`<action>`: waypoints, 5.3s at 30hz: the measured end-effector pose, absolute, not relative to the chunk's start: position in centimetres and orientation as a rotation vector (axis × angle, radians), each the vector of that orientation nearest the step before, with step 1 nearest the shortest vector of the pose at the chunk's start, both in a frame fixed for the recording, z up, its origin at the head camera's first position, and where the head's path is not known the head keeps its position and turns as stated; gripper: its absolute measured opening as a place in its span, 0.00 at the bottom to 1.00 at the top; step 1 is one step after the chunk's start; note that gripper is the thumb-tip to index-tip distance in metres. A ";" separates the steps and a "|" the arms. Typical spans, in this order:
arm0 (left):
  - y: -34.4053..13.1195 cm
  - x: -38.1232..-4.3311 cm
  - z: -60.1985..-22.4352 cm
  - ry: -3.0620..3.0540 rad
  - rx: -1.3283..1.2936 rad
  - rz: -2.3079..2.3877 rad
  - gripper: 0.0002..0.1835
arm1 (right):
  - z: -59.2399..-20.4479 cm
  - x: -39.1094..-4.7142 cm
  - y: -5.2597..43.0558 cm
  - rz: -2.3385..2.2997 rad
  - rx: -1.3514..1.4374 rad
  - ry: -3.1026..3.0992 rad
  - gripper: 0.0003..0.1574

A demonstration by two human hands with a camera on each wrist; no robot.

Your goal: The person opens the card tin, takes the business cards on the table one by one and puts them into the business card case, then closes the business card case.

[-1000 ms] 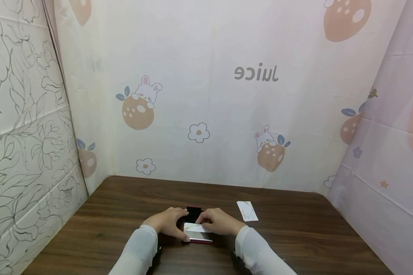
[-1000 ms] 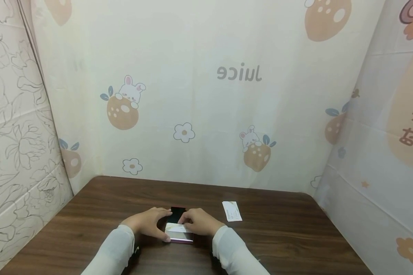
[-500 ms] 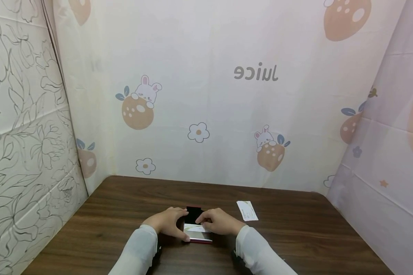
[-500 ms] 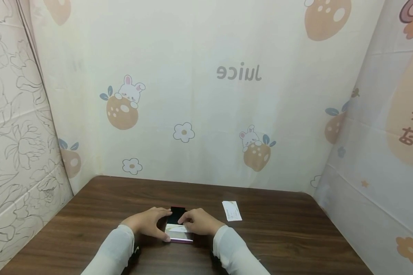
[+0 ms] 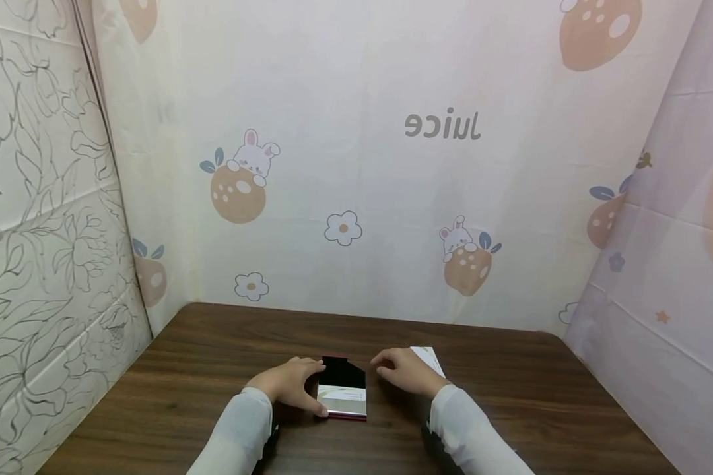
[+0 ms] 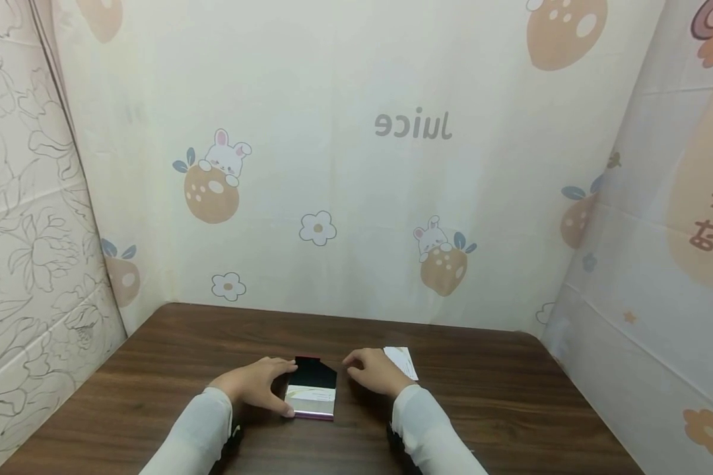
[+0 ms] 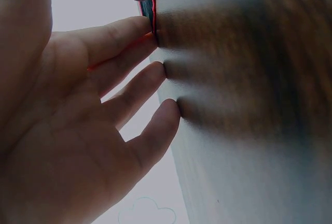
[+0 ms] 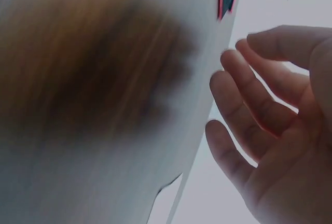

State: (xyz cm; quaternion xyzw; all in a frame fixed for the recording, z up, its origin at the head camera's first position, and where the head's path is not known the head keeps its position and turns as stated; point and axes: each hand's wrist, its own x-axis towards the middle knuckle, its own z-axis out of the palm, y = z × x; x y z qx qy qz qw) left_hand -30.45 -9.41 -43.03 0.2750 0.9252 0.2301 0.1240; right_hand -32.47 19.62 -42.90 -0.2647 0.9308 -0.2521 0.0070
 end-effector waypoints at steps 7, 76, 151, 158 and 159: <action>-9.3 -30.4 -42.9 2.697 0.795 0.663 0.50 | -43.3 -32.9 22.3 -0.838 -0.600 3.037 0.10; -9.3 -30.5 -43.3 2.696 0.818 0.671 0.50 | -43.3 -34.9 29.1 -1.075 -0.046 3.054 0.20; -9.2 -30.7 -42.7 2.710 0.802 0.628 0.51 | -41.6 -32.3 16.7 -1.121 -0.817 2.826 0.14; -9.1 -30.9 -42.8 2.719 0.797 0.607 0.53 | -42.3 -32.3 16.2 -1.064 -0.857 2.833 0.13; -9.1 -30.9 -42.9 2.719 0.796 0.605 0.53 | -42.4 -32.3 16.1 -1.060 -0.861 2.829 0.13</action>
